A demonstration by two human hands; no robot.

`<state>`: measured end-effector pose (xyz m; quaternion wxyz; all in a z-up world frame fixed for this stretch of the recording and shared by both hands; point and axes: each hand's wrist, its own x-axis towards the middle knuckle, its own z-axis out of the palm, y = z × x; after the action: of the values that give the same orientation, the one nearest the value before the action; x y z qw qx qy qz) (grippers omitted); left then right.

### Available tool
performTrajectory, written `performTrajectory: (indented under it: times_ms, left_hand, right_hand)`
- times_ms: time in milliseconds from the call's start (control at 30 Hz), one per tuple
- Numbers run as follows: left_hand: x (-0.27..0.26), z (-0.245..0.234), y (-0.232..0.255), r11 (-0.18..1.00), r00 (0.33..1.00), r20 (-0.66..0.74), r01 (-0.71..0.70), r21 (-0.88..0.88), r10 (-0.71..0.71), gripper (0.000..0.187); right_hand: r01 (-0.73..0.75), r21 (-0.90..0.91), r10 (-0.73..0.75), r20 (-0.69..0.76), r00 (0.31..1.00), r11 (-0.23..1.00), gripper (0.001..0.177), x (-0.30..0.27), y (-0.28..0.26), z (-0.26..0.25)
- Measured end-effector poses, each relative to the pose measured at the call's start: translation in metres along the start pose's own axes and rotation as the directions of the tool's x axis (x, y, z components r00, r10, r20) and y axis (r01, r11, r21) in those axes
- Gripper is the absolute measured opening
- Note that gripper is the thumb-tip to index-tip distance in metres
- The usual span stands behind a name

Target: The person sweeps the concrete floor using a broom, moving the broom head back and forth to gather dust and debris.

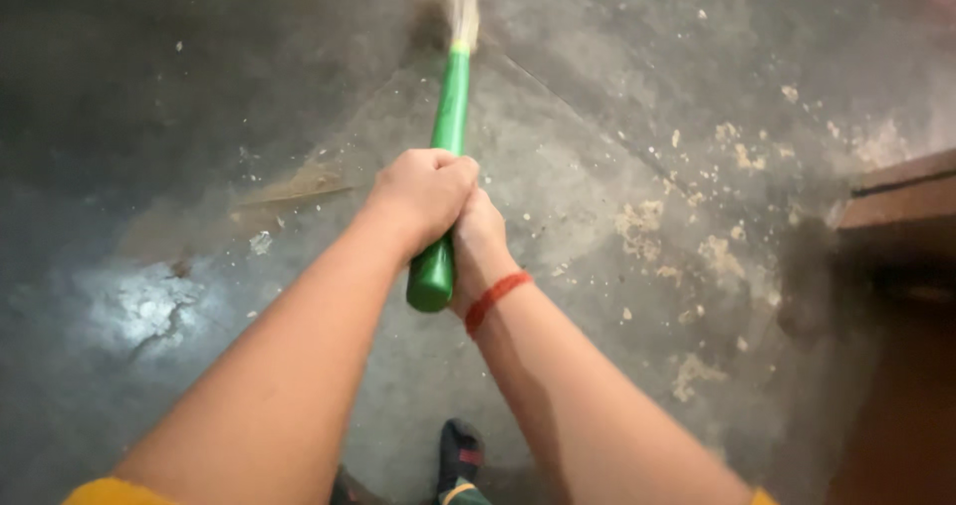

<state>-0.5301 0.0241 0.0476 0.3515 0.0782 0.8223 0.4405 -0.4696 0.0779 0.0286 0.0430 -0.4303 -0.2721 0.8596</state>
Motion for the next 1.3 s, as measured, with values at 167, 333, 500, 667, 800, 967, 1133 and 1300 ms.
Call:
performTrajectory:
  times_ms: [167,333,500,667,800,967,1133,1300]
  left_hand:
    - [-0.036,0.003,-0.019,0.992,0.996,0.091,0.03,-0.122,-0.019,0.026]
    - [-0.037,0.0,-0.058,0.974,0.971,0.21,0.149,-0.17,-0.112,0.026]
    - [-0.06,-0.003,-0.056,0.961,0.989,0.094,0.134,-0.241,-0.114,0.026]
    - [-0.13,-0.005,-0.061,0.916,0.985,-0.157,0.001,-0.401,-0.07,0.027]
    - [-0.185,0.005,-0.074,0.873,0.95,-0.304,-0.081,-0.48,-0.079,0.028]
    - [-0.268,0.013,-0.096,0.808,0.745,-0.624,-0.205,-0.552,-0.237,0.033]
    - [-0.342,0.029,-0.138,0.545,0.573,-0.642,-0.362,-0.756,-0.51,0.035]
    - [-0.383,0.044,-0.177,0.333,0.394,-0.645,-0.616,-0.714,-0.655,0.034]
  right_hand:
    - [0.043,-0.052,-0.048,-0.114,0.992,0.998,0.03,-0.031,0.041,-0.013]
    - [-0.175,0.111,0.188,-0.114,0.976,0.978,0.028,-0.048,0.064,0.0]
    - [-0.329,-0.087,0.33,-0.011,0.944,0.94,0.038,-0.066,0.053,0.001]
    - [-0.162,-0.207,0.177,0.056,0.983,0.965,0.026,-0.097,0.073,-0.013]
    - [0.004,-0.432,0.059,0.133,0.989,0.902,0.021,-0.135,0.088,-0.026]
    - [0.161,-0.699,0.06,0.28,0.958,0.697,0.032,-0.193,0.122,-0.029]
    - [0.251,-0.874,0.261,0.379,0.888,0.416,0.044,-0.252,0.165,-0.032]
    - [0.284,-0.893,0.579,0.443,0.684,0.348,0.042,-0.274,0.21,-0.045]
